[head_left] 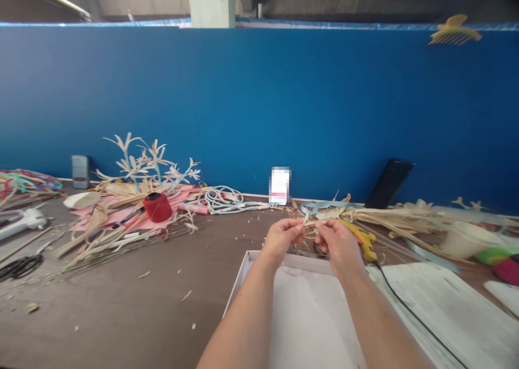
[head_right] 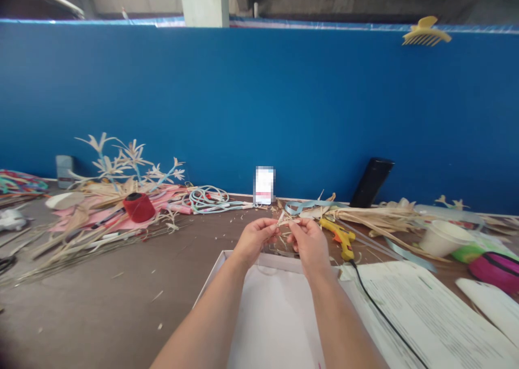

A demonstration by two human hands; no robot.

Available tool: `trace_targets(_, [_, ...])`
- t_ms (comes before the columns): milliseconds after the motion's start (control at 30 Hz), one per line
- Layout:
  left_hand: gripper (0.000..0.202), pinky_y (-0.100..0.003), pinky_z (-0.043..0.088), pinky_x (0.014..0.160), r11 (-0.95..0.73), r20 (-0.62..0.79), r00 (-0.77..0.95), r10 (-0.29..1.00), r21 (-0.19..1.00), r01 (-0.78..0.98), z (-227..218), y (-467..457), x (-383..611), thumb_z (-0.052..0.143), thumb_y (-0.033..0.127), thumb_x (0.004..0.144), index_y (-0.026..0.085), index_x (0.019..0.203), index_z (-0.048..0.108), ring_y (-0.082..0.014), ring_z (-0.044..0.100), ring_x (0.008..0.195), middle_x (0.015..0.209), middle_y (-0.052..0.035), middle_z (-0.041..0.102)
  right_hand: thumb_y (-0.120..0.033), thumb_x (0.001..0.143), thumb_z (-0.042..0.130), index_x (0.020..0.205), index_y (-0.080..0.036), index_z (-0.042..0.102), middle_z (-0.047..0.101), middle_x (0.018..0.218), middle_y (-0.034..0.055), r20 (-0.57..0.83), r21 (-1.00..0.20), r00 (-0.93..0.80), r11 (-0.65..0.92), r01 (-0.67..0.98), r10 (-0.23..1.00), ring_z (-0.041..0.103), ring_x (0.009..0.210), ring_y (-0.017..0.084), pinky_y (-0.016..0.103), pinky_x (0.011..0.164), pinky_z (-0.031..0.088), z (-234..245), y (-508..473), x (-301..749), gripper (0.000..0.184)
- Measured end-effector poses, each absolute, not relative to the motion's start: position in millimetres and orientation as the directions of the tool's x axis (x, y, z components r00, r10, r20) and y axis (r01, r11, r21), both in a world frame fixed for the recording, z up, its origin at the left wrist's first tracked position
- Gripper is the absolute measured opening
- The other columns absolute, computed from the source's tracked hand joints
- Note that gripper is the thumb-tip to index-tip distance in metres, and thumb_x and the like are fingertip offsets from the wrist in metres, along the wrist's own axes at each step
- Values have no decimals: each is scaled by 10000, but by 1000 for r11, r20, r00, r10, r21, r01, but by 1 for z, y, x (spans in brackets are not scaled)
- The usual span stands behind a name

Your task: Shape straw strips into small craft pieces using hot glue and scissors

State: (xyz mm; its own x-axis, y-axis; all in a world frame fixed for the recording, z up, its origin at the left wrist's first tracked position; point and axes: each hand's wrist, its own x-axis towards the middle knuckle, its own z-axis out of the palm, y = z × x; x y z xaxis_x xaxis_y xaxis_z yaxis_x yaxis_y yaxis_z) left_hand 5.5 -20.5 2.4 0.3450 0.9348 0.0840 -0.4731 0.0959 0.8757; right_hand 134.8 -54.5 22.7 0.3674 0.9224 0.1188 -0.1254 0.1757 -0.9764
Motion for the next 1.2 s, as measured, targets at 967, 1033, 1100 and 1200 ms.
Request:
trace_targets(967, [346,-251,436,679,94,81,356,931,889,-449,2,-21,7,745,367,611,131,848,658,-127,584,692,757,-52,650,-399,632,734,780,-183,560,539,480,-40,121,-975,400,184,-122,908,420,385,69,171,349,258,24,-54,136,314])
trace_targets(1033, [330,-254,436,673,80,81,354,932,904,-420,2,-22,7,736,364,619,133,841,660,-129,583,693,752,-51,648,-397,634,732,779,-186,558,544,480,-40,117,-976,397,179,-124,910,426,396,70,165,350,259,24,-54,136,310])
trace_targets(1100, [314,-256,436,667,67,82,353,932,919,-388,2,-22,7,727,359,627,136,839,663,-131,580,692,753,-50,647,-395,644,726,783,-187,558,545,477,-40,110,-978,396,171,-121,912,428,404,71,161,354,262,24,-54,136,301])
trace_targets(1200, [309,-256,433,661,53,91,353,931,925,-377,2,-22,6,717,359,635,140,847,665,-127,574,679,758,-50,647,-395,654,719,790,-186,562,546,483,-39,112,-978,387,170,-119,915,426,403,71,163,356,263,23,-54,136,294])
